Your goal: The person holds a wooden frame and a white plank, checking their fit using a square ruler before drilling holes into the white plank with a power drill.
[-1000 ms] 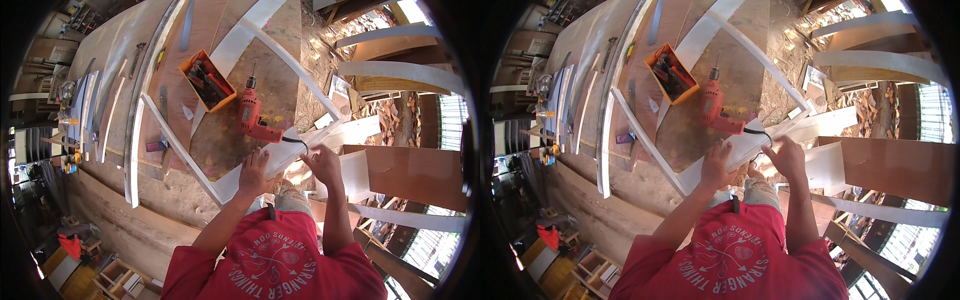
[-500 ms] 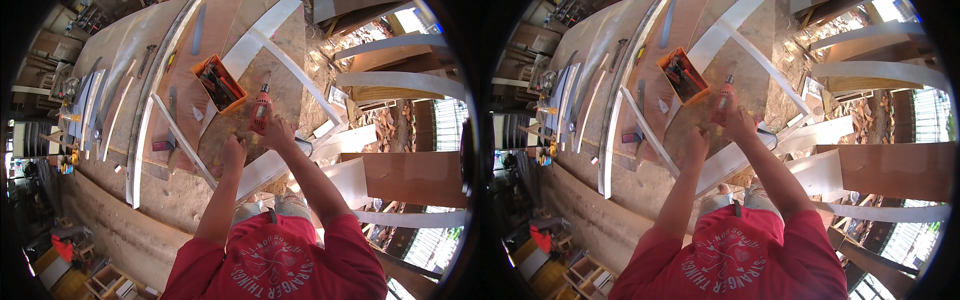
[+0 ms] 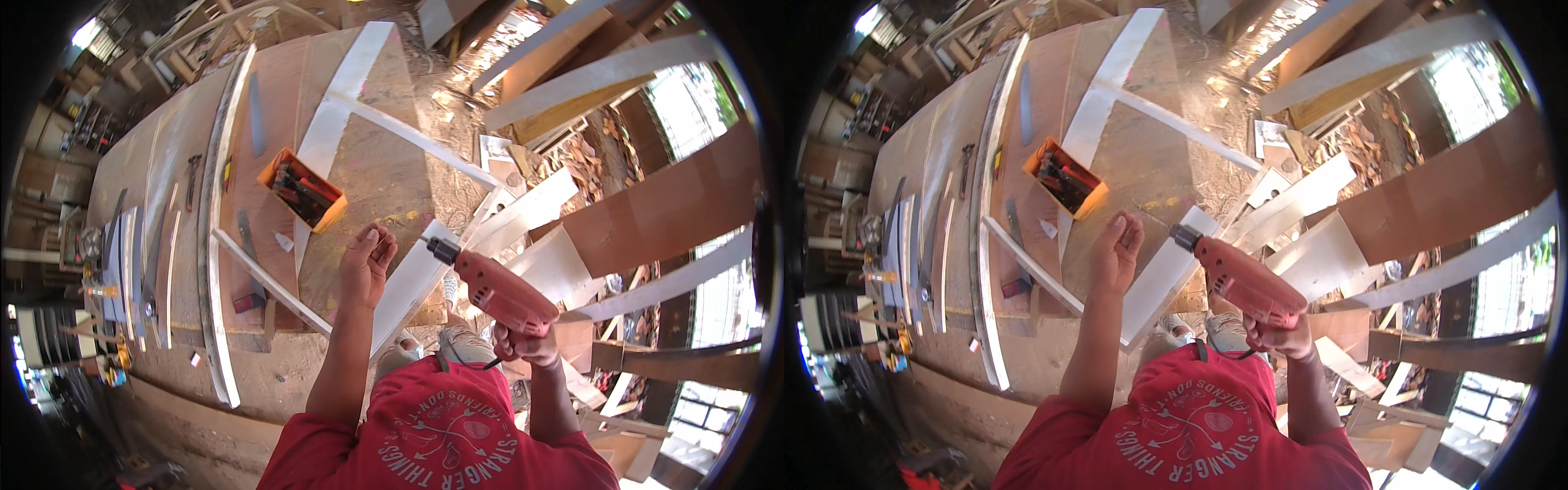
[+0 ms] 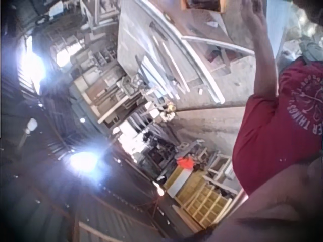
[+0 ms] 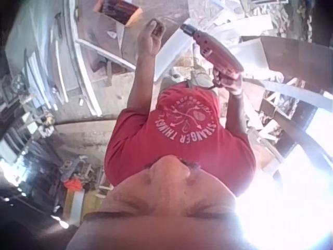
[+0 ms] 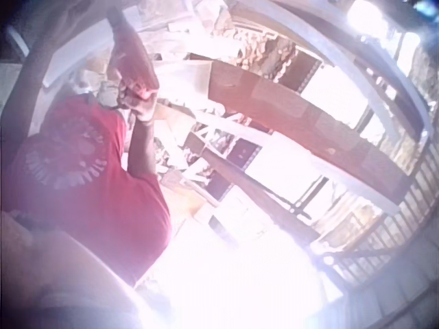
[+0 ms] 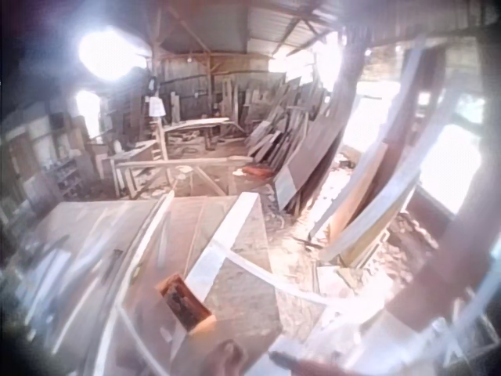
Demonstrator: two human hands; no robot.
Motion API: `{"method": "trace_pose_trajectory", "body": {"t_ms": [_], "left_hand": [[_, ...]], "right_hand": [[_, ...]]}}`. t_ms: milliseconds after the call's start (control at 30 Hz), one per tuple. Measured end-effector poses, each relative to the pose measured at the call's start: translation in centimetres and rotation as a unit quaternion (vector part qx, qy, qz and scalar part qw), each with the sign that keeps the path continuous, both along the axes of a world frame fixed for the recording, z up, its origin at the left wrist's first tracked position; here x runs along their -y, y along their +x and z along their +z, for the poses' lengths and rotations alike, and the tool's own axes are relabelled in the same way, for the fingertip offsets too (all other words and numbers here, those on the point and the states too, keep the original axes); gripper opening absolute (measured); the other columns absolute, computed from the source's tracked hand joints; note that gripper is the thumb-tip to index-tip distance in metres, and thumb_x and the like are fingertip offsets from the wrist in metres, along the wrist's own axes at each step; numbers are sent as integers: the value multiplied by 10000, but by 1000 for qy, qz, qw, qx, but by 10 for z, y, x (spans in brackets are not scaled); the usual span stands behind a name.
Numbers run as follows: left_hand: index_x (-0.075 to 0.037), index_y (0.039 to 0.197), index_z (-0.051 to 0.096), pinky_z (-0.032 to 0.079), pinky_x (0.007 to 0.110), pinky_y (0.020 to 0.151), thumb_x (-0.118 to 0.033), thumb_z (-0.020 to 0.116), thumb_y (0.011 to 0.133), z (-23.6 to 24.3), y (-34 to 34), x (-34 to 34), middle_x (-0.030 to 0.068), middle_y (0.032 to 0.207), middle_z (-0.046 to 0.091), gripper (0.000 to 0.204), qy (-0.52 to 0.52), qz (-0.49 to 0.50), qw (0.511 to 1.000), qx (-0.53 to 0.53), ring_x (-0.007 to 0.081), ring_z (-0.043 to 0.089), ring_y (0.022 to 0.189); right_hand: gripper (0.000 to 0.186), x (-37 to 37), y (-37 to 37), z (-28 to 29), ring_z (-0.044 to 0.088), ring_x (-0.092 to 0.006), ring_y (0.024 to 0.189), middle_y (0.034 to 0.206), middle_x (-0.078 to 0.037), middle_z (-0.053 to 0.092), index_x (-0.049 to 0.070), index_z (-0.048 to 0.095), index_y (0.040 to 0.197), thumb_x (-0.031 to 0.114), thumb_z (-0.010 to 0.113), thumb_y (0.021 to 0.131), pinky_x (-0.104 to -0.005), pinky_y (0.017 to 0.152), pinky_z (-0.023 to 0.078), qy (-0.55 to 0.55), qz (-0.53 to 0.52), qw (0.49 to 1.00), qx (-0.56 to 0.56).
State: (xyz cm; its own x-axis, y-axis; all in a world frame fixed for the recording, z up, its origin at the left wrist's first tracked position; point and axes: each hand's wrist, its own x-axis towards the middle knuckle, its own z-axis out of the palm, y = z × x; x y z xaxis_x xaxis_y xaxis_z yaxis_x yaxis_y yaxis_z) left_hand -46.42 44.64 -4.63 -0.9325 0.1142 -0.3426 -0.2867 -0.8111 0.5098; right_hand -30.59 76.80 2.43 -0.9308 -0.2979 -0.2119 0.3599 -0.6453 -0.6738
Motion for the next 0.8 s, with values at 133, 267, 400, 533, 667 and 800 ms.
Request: {"method": "trace_pose_trajectory", "body": {"t_ms": [133, 267, 400, 533, 667, 800], "left_hand": [[-48, 1173, 688, 659, 325, 938, -115, 685, 1056, 19, 7, -20, 76, 1114, 749, 135, 51, -13, 997, 49, 191, 752, 1047], [-36, 1135, 704, 685, 320, 895, -130, 712, 1043, 28, 12, -43, 92, 1102, 764, 131, 67, -23, 996, 60, 201, 769, 1040], [-25, 1136, 709, 688, 317, 888, -142, 718, 1042, 27, 13, -58, 101, 1106, 763, 150, 58, -53, 996, 30, 210, 770, 1061], [-18, 1140, 711, 686, 312, 893, -141, 712, 1046, 34, 18, -73, 101, 1083, 766, 155, 35, -57, 997, 48, 217, 773, 1051], [-25, 1147, 705, 680, 312, 899, -166, 697, 1058, 30, 25, -92, 110, 1072, 767, 167, -11, -46, 998, 46, 221, 772, 1061], [-39, 1143, 694, 672, 321, 907, -198, 675, 1074, 17, 33, -110, 117, 1084, 769, 174, -51, -39, 996, 58, 210, 774, 1032]], "right_hand": [[760, -6, 51, -4, 599, -216, 822, 1018, -182, 626, -39, 467, 1452, -24, 780, 760, -340, 561, 455, -50, -25, 998, 3], [599, -6, 66, 7, 659, -203, 761, 921, -144, 692, -87, 653, 1224, 0, 811, 653, -322, 561, 536, -5, -71, 997, 6], [616, -18, 81, 2, 673, -206, 747, 911, -144, 705, -95, 651, 1229, 7, 816, 644, -321, 568, 544, 17, -104, 994, 11], [609, -38, 82, -5, 675, -204, 734, 911, -145, 712, -97, 657, 1217, 11, 815, 639, -322, 580, 548, 11, -96, 995, 15], [586, -65, 81, -19, 673, -196, 732, 908, -139, 712, -100, 664, 1206, 15, 814, 651, -318, 621, 554, 24, -68, 997, -7], [585, -97, 70, -27, 678, -194, 740, 937, -141, 731, -96, 672, 1224, 29, 814, 671, -320, 659, 557, 70, -22, 996, -60]]}}
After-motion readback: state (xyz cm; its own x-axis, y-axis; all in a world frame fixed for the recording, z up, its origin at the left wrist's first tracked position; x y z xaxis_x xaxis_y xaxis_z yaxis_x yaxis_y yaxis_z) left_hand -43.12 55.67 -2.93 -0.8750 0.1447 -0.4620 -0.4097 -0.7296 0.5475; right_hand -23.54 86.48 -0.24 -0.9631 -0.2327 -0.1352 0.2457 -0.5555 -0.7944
